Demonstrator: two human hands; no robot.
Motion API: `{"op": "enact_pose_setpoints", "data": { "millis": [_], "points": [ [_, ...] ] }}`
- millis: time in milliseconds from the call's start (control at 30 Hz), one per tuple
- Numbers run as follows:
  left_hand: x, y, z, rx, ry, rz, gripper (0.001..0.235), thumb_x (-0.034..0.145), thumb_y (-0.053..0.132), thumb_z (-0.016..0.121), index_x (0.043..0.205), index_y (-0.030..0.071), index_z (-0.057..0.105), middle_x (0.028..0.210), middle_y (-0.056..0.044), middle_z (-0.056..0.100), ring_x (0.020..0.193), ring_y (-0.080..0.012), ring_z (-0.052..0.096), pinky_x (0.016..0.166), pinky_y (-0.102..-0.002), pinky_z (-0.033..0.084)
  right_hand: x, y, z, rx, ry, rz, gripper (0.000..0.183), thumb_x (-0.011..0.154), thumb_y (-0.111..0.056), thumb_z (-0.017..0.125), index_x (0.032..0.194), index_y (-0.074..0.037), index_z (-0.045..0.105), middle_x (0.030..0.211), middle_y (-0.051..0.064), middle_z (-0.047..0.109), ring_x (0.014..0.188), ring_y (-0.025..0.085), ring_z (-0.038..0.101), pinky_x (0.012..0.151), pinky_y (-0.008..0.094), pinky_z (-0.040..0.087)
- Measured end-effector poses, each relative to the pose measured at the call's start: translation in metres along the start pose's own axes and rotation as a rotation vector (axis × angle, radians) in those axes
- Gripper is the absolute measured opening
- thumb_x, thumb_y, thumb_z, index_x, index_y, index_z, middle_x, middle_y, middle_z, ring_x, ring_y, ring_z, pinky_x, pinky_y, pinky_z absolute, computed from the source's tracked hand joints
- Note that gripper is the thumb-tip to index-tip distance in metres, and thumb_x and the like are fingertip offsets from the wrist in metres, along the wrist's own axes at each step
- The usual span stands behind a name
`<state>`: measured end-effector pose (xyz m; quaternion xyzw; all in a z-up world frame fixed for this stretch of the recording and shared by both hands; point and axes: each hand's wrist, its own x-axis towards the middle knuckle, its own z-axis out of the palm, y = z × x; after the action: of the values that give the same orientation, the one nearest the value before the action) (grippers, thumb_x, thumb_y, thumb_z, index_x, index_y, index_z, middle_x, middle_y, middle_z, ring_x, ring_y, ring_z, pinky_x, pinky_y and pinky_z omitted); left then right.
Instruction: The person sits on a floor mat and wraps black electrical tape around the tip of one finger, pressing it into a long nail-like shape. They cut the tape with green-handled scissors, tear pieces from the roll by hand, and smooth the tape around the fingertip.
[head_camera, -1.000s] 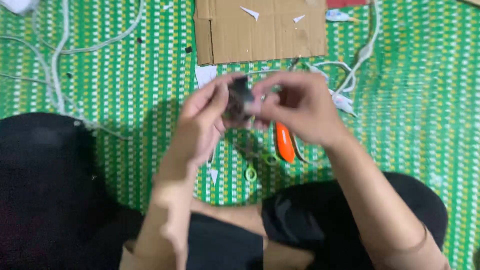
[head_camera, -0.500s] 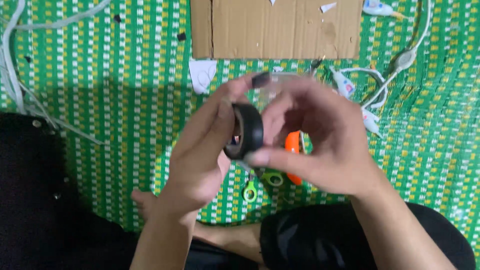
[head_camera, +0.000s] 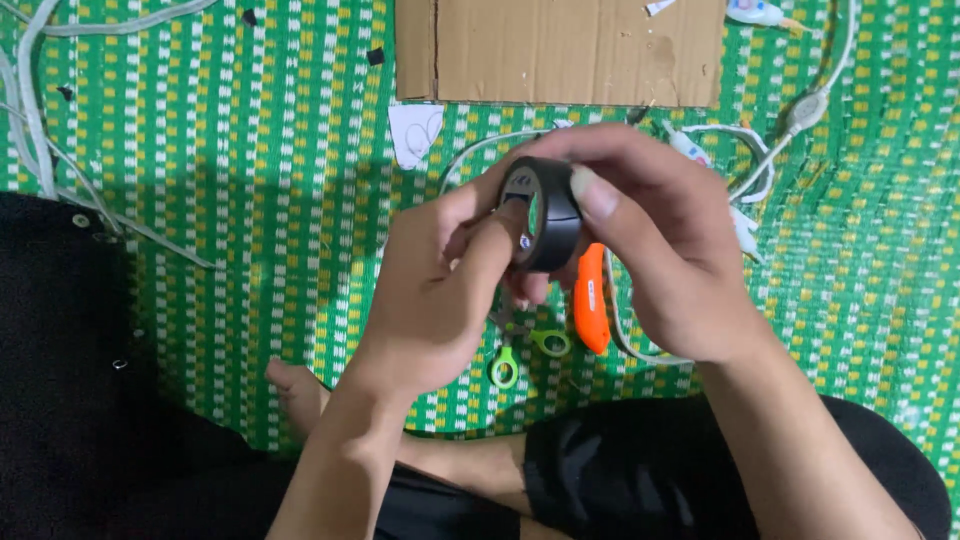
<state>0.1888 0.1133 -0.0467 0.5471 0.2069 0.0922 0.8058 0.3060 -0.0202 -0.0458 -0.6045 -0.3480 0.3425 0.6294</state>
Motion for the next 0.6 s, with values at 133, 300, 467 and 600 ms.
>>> {"op": "enact_pose_setpoints", "data": {
  "millis": [133, 300, 467, 600],
  "points": [
    [0.001, 0.001, -0.003, 0.162, 0.075, 0.028, 0.041, 0.097, 0.007, 0.051, 0.136, -0.005, 0.062, 0.081, -0.007, 0.068, 0.060, -0.0086, 0.056, 0.050, -0.021, 0.044, -0.003, -0.003, -0.001, -0.099, 0.095, -0.042, 0.039, 0.095, 0.005, 0.061, 0.134, 0.006, 0.058, 0.103, 0.010, 0.063, 0.085, 0.014, 0.060, 0.081, 0.024, 0.055],
    [0.004, 0.004, -0.005, 0.256, 0.059, -0.002, 0.048, 0.098, 0.014, 0.053, 0.143, -0.001, 0.059, 0.078, -0.004, 0.067, 0.061, -0.0074, 0.055, 0.049, -0.020, 0.042, 0.000, -0.007, -0.008, -0.359, 0.109, -0.167, 0.036, 0.083, 0.013, 0.076, 0.118, 0.014, 0.066, 0.102, 0.021, 0.071, 0.076, 0.019, 0.061, 0.072, 0.025, 0.054],
    [0.006, -0.001, -0.014, 0.128, 0.016, -0.163, 0.027, 0.098, 0.008, 0.054, 0.111, -0.008, 0.073, 0.073, -0.005, 0.064, 0.059, -0.0073, 0.051, 0.051, -0.020, 0.041, 0.000, -0.012, -0.009, -0.611, 0.075, -0.454, 0.018, 0.086, 0.022, 0.082, 0.101, 0.019, 0.072, 0.096, 0.026, 0.073, 0.077, 0.027, 0.068, 0.070, 0.030, 0.054],
    [0.006, 0.002, -0.020, 0.159, -0.046, -0.141, 0.031, 0.097, 0.004, 0.050, 0.114, -0.009, 0.073, 0.068, -0.002, 0.060, 0.057, -0.0061, 0.052, 0.052, -0.018, 0.044, -0.003, -0.011, -0.004, -0.783, 0.060, -0.573, 0.009, 0.091, 0.018, 0.083, 0.097, 0.015, 0.076, 0.095, 0.024, 0.076, 0.078, 0.028, 0.073, 0.071, 0.033, 0.057]
  ]
}}
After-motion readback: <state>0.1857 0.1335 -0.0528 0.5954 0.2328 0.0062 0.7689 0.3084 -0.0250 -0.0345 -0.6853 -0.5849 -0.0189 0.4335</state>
